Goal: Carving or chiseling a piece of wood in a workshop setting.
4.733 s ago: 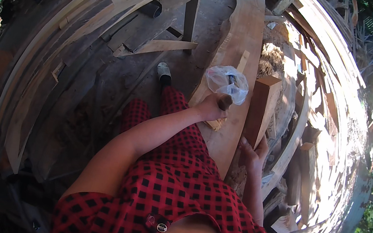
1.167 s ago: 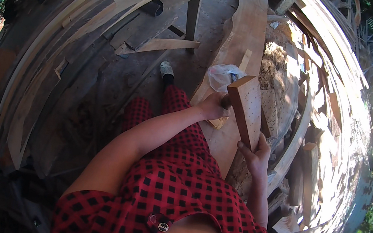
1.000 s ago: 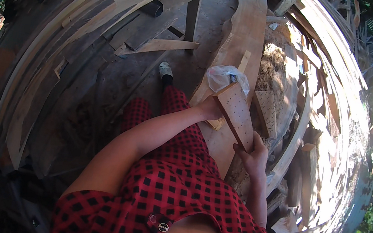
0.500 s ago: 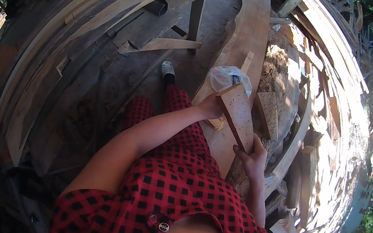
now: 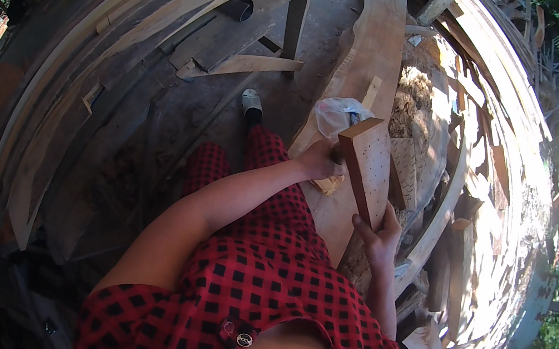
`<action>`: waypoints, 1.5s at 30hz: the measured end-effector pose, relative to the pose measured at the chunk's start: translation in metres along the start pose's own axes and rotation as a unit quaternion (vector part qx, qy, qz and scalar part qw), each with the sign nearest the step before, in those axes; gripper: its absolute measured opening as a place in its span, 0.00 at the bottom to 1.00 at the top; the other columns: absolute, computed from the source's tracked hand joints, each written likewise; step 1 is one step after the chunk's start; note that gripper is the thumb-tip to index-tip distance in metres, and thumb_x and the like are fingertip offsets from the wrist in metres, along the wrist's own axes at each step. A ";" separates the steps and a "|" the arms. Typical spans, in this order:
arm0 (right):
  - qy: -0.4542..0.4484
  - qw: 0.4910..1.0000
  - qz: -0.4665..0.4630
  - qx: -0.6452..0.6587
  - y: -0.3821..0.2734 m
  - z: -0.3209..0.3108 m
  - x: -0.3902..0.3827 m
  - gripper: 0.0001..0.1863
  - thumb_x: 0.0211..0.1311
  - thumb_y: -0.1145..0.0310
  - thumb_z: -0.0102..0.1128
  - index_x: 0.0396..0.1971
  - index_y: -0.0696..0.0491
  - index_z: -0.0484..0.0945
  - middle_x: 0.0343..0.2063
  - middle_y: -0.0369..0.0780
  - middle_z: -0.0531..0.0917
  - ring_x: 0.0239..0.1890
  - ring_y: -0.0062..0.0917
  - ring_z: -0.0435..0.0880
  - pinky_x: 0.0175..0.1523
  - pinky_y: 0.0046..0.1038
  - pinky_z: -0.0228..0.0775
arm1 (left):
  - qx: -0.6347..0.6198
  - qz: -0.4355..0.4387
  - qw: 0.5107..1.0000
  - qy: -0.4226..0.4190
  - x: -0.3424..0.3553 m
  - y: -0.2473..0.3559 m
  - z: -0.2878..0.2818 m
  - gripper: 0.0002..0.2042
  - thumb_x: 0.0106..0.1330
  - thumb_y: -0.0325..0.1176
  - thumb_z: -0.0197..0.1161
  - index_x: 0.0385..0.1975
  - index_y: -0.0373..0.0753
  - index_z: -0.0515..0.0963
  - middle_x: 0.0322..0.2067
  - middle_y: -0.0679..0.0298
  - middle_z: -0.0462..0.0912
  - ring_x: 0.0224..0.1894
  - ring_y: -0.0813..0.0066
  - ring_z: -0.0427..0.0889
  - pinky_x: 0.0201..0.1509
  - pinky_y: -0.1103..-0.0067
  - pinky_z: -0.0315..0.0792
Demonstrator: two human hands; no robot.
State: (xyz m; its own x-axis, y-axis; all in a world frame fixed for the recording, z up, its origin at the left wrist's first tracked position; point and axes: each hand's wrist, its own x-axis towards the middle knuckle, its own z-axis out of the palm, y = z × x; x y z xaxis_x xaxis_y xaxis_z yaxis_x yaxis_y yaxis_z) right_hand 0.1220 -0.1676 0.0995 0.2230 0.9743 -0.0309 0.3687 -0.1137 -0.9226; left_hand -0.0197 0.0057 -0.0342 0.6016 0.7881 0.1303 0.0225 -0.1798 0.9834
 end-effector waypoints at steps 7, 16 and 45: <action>-0.038 0.994 0.017 -0.097 0.003 -0.008 0.004 0.27 0.48 0.71 0.70 0.50 0.61 0.73 0.37 0.41 0.83 0.40 0.20 0.79 0.48 0.25 0.70 | 0.145 0.178 0.969 0.092 0.006 -0.010 0.009 0.19 0.47 0.28 0.69 0.42 0.37 0.77 0.38 0.58 0.83 0.43 0.66 0.82 0.49 0.74 0.73; 0.027 0.999 0.033 0.007 -0.005 -0.013 0.005 0.25 0.47 0.71 0.70 0.47 0.60 0.75 0.36 0.41 0.83 0.39 0.20 0.79 0.47 0.25 0.70 | 0.055 -0.022 0.998 0.008 -0.001 0.010 0.002 0.14 0.44 0.28 0.68 0.33 0.37 0.77 0.30 0.59 0.81 0.36 0.67 0.81 0.44 0.74 0.73; -0.039 0.997 -0.007 -0.069 0.006 -0.012 0.001 0.27 0.47 0.69 0.71 0.48 0.61 0.74 0.37 0.42 0.82 0.39 0.21 0.79 0.47 0.25 0.70 | 0.164 0.223 0.957 0.091 0.019 -0.026 0.024 0.13 0.49 0.30 0.66 0.35 0.36 0.77 0.33 0.58 0.82 0.41 0.60 0.81 0.46 0.72 0.72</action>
State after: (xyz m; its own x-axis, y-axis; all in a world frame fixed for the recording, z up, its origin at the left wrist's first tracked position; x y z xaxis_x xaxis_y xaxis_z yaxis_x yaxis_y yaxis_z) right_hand 0.1353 -0.1695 0.0982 0.1477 0.9876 -0.0541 0.4928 -0.1209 -0.8617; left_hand 0.0101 0.0110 -0.0603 0.4615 0.6737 0.5772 0.0629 -0.6739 0.7362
